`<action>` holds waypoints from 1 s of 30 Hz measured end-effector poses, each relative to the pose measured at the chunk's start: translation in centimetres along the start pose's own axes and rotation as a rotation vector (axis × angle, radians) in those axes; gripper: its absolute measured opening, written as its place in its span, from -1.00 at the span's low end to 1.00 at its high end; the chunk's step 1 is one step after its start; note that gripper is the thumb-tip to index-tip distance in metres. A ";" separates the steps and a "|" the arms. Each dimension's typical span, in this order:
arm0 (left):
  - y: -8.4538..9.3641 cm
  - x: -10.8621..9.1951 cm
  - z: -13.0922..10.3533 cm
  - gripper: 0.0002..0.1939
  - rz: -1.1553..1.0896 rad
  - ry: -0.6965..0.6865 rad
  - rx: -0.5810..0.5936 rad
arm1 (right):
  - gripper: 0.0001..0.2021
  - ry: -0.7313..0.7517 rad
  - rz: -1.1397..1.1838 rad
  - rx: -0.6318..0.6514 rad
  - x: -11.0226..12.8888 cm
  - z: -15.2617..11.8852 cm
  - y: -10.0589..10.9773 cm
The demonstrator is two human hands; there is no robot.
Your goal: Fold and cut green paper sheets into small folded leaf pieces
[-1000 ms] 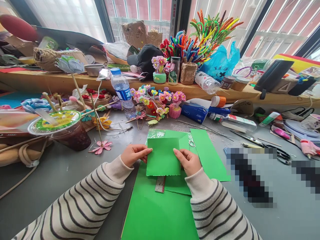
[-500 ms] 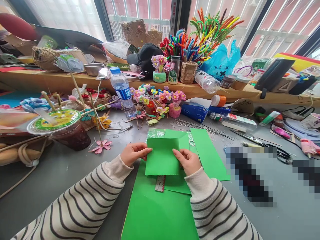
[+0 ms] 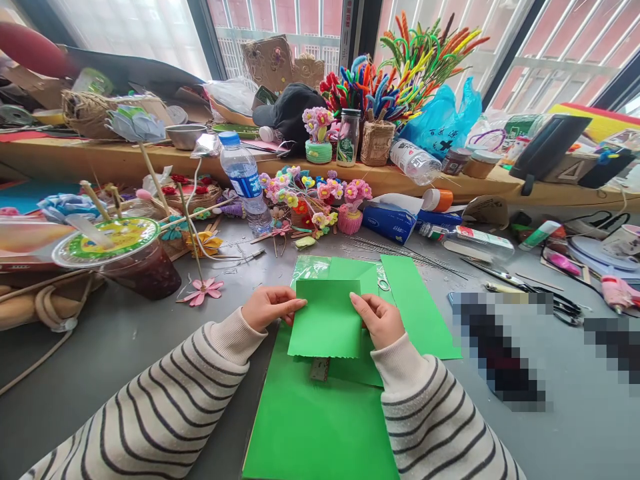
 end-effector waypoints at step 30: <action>-0.8 0.5 0.0 -0.72 0.039 0.022 0.130 | -0.67 0.049 -0.009 -0.022 0.6 -0.1 0.2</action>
Point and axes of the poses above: each hand's wrist, its own z-axis towards the middle knuckle, its own y-axis out of the back of the hand, x = y × z, the point moved 7 cm from there along z, towards the middle knuckle, and after that the axes turned 5 degrees about y, right-handed, at the moved point
